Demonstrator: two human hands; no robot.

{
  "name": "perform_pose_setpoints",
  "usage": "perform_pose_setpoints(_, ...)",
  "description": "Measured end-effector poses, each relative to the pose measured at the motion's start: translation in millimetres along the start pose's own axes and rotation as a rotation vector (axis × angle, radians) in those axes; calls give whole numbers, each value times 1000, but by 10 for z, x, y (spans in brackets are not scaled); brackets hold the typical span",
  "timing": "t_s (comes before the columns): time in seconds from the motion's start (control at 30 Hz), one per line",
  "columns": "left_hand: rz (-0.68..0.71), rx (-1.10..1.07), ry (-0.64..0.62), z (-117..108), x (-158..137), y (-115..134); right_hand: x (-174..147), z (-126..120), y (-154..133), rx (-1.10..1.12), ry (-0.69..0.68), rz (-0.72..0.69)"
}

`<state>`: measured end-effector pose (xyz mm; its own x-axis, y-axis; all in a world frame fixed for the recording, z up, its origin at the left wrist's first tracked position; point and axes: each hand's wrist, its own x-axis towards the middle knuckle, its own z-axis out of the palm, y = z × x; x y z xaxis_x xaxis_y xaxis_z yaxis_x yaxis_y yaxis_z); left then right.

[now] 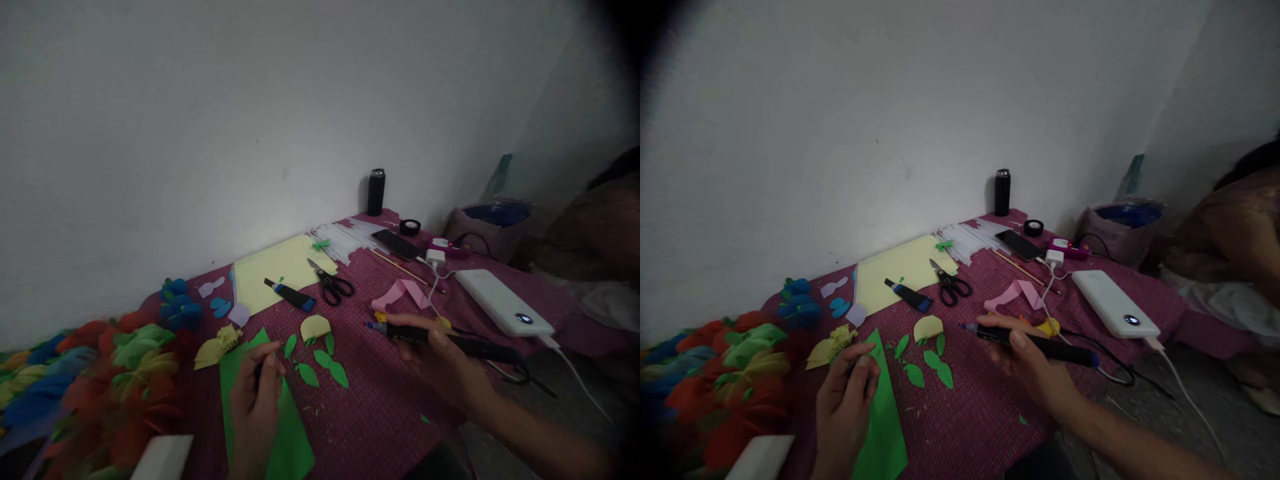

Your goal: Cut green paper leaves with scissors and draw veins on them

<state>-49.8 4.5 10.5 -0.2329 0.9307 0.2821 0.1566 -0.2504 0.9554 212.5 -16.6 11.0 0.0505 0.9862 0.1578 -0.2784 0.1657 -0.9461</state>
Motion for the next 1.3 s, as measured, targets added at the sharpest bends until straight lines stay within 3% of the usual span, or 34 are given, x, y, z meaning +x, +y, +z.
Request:
perform_pose_setpoints(0.1,-105,-95,-96,3,-6,-45,-113,107,94,122,140,128)
perform_pose_setpoints(0.2,-264,-191,-245,39,-37,-53,-172,272,225,99,169,115)
perform_pose_setpoints(0.33,-464,-265,-430,125,-117,3,-216,506,361,-41,77,24)
perform_pose_setpoints(0.53,-594,-476,-506,207,-210,29,-260,791,515,34,-45,42)
perform_pose_setpoints(0.63,-641,-566,-466,224,-218,28,-259,879,572,57,-54,28)
perform_pose_setpoints(0.73,-663,-637,-348,215,-171,24,-254,918,607,94,-68,-6)
perform_pose_setpoints(0.87,-667,-682,-207,172,-58,-7,-256,875,636,124,-100,48)
perform_pose_setpoints(1.07,-623,-675,-180,156,-3,-31,-245,770,624,-154,-129,-24)
perform_pose_setpoints(1.3,-429,-517,-191,133,-15,-72,-243,684,640,-8,-186,169)
